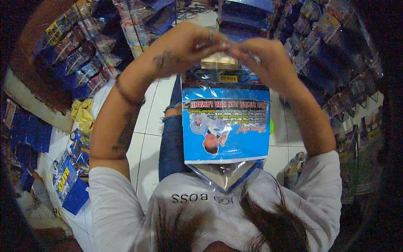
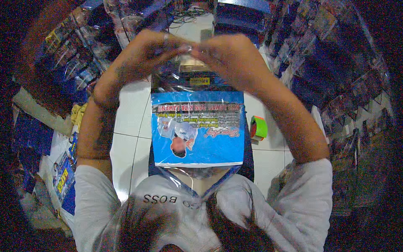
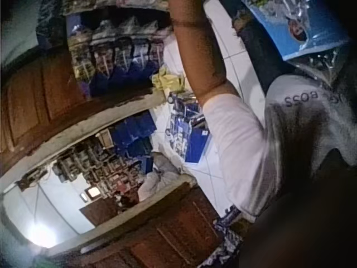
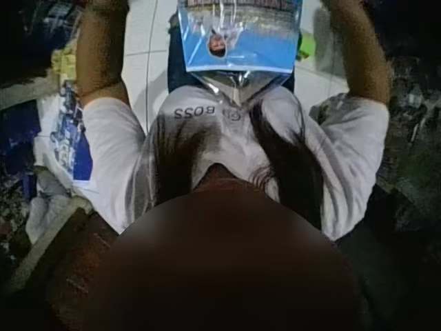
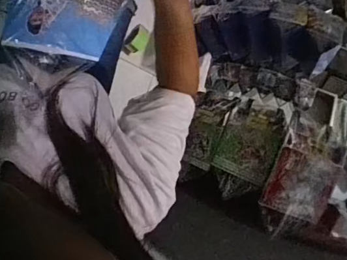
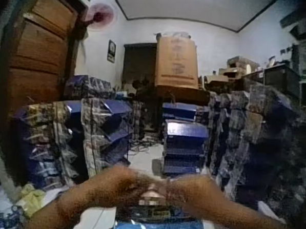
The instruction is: The person sits on the floor and wraps several toy boxes in clear plastic film. They smooth the film over each box, use a handheld tape dispenser to seal the edges, and place the wrapped items aside. The process is repeated for multiple boxes of different sizes.
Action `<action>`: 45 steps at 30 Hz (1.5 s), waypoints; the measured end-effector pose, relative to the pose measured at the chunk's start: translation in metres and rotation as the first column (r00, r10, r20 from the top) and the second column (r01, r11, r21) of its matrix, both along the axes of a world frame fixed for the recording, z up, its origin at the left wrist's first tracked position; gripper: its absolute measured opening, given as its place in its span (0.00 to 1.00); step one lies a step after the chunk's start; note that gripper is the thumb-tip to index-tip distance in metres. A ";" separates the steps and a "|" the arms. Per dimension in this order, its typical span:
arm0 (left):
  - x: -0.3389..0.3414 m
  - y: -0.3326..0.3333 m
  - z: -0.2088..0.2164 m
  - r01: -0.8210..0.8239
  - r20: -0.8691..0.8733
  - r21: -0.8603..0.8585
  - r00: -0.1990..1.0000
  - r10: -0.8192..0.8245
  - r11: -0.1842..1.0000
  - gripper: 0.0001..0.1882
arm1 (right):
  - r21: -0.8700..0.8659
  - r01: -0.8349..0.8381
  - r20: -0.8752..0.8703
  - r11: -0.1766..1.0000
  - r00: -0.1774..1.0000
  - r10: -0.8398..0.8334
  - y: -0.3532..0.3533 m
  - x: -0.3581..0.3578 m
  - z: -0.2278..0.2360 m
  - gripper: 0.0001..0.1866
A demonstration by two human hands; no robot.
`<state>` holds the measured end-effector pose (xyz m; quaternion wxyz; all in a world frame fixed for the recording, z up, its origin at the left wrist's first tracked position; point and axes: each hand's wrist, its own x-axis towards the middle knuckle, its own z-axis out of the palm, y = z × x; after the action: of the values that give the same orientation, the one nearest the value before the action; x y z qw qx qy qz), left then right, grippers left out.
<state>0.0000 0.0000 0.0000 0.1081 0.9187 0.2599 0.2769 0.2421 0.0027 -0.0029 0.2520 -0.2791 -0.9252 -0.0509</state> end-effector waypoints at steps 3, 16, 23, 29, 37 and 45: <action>0.004 -0.055 -0.030 -0.064 -0.096 0.252 0.991 0.090 0.966 0.22 | 0.123 -0.083 -0.032 0.989 0.996 0.087 -0.051 0.003 -0.031 0.17; 0.075 -0.159 -0.078 -0.386 -0.433 0.391 0.724 0.537 0.836 0.38 | -0.319 0.382 -0.681 0.867 0.545 -0.490 -0.040 0.145 -0.193 0.21; 0.080 -0.161 -0.087 -0.368 -0.404 0.552 0.667 0.626 0.749 0.31 | -0.503 0.847 0.450 0.170 0.425 -0.786 0.018 0.239 -0.452 0.26; 0.079 -0.158 -0.084 -0.351 -0.383 0.555 0.697 0.606 0.755 0.31 | -0.555 0.628 -0.423 0.546 0.353 -0.835 0.040 0.238 -0.227 0.28; 0.077 -0.167 -0.097 -0.283 -0.386 0.630 0.694 0.608 0.723 0.28 | -0.005 -0.491 0.243 0.871 0.844 0.477 -0.065 -0.036 0.048 0.24; 0.073 -0.162 -0.102 -0.384 -0.237 0.635 0.729 0.642 0.670 0.29 | -0.071 -0.433 0.664 0.898 0.652 0.367 -0.088 -0.095 0.083 0.24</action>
<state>0.0725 -0.1620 -0.1016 -0.3051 0.8315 0.4421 0.1417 0.1467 -0.0858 0.0801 -0.0749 -0.0195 -0.9881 -0.1330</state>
